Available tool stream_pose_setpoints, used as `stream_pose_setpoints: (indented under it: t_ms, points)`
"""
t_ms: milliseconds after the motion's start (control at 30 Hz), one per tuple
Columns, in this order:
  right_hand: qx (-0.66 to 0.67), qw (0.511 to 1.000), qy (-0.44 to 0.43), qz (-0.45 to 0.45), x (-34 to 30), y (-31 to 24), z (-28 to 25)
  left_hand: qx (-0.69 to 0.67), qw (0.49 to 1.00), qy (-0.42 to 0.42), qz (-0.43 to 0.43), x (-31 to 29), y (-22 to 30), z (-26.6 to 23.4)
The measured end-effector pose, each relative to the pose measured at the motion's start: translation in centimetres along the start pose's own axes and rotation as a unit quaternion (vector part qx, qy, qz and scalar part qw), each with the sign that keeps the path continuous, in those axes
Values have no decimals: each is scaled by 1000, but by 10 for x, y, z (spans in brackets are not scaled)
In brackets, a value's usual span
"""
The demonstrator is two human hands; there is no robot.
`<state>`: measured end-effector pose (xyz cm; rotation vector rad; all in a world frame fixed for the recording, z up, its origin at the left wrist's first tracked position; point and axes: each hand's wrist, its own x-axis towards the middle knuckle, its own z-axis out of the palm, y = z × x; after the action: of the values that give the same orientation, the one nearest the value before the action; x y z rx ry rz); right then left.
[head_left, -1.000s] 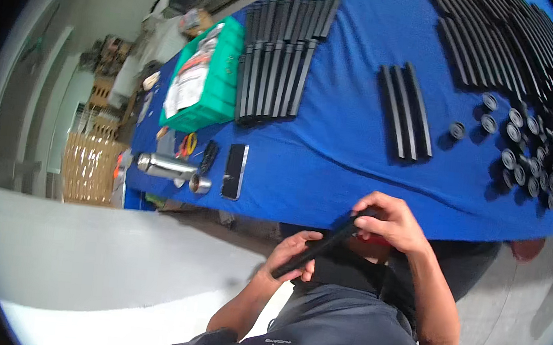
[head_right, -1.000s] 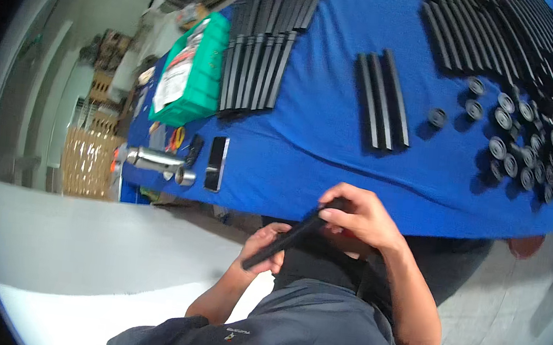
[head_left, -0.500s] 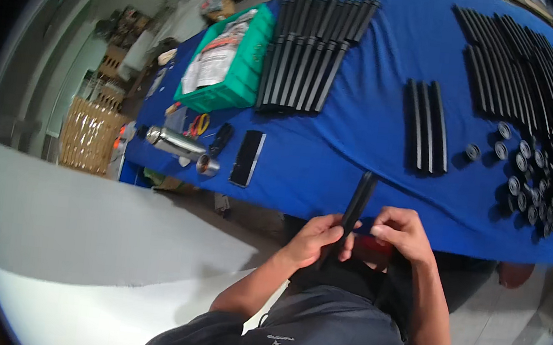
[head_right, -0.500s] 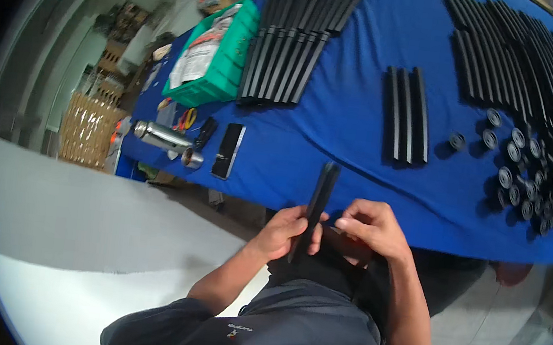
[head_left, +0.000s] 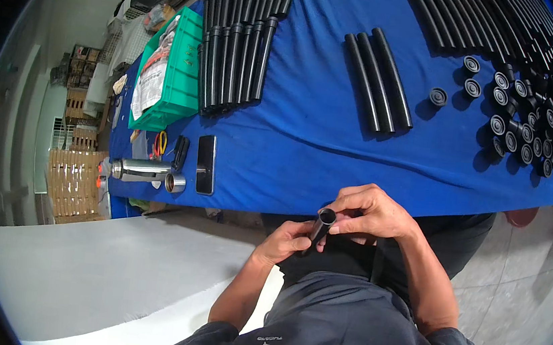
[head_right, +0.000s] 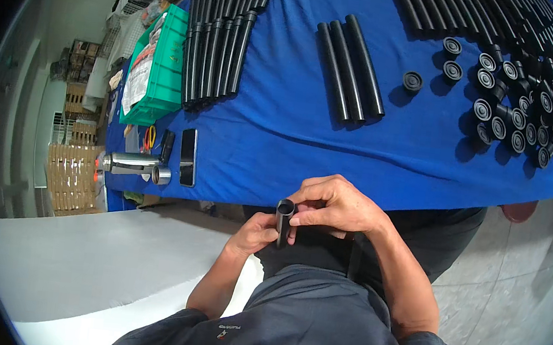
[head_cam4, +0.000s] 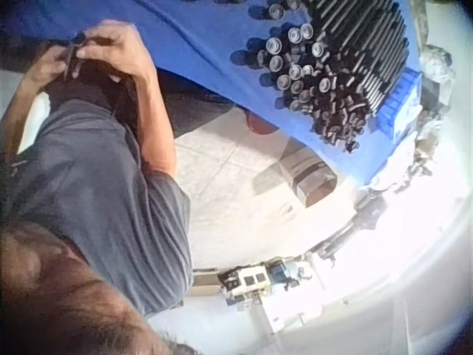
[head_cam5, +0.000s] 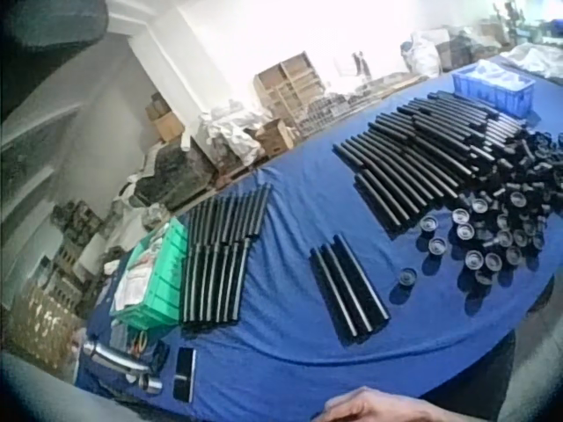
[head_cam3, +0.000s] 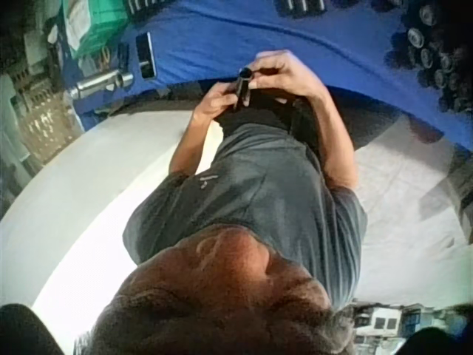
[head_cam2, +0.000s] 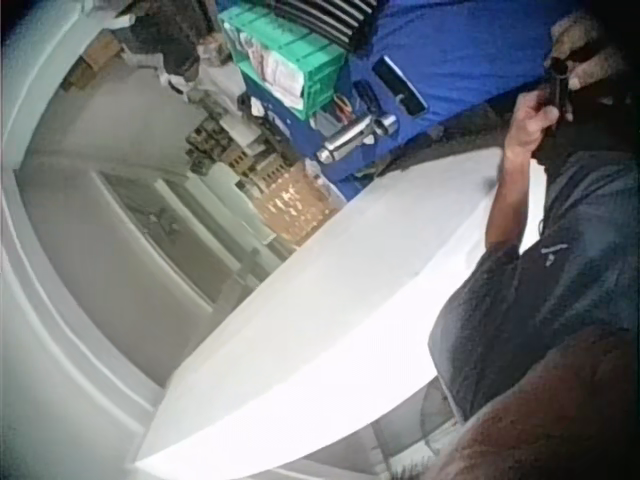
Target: The person assembles and organizes black plastic tubes and plastic connectors by hand on a table.
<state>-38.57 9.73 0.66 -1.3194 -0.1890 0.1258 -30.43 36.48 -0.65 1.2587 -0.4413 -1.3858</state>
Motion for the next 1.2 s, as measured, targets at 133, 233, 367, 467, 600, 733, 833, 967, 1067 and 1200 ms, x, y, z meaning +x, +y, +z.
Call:
stream_pose_setpoints:
  t_ms: [133, 233, 367, 467, 600, 733, 833, 967, 1067, 1200]
  points:
    - [0, 1000, 4, 26, 1, -6, 0, -94, 995, 11, -12, -2, -1, 10]
    - [2, 999, 11, 47, 0, -5, -1, -144, 989, -4, -25, -2, -4, 11]
    - [-26, 999, 36, 2, 1, 4, 2, -178, 983, -43, -10, -3, -6, 9]
    - [-59, 997, 50, -11, 5, 0, 4, -327, 932, -2, 156, 8, 5, 18]
    - [23, 999, 36, -18, 3, 3, 6, -324, 877, 163, 315, 40, 55, 26]
    - [136, 981, 136, -10, 4, 3, 11, -321, 906, 120, 248, 63, 49, 18]
    - [68, 971, 230, 18, 7, -3, 16, -372, 896, 64, 236, 78, 40, 20]
    - [-404, 858, 312, -52, -4, -54, -21, -440, 869, 38, 225, 77, 25, 14]
    - [-652, 659, 376, -7, -6, -76, -68, -516, 831, 18, 209, 58, 25, 28]
    - [-726, 612, 289, 126, -2, -68, -105, -556, 804, 0, 213, 37, 25, 45]
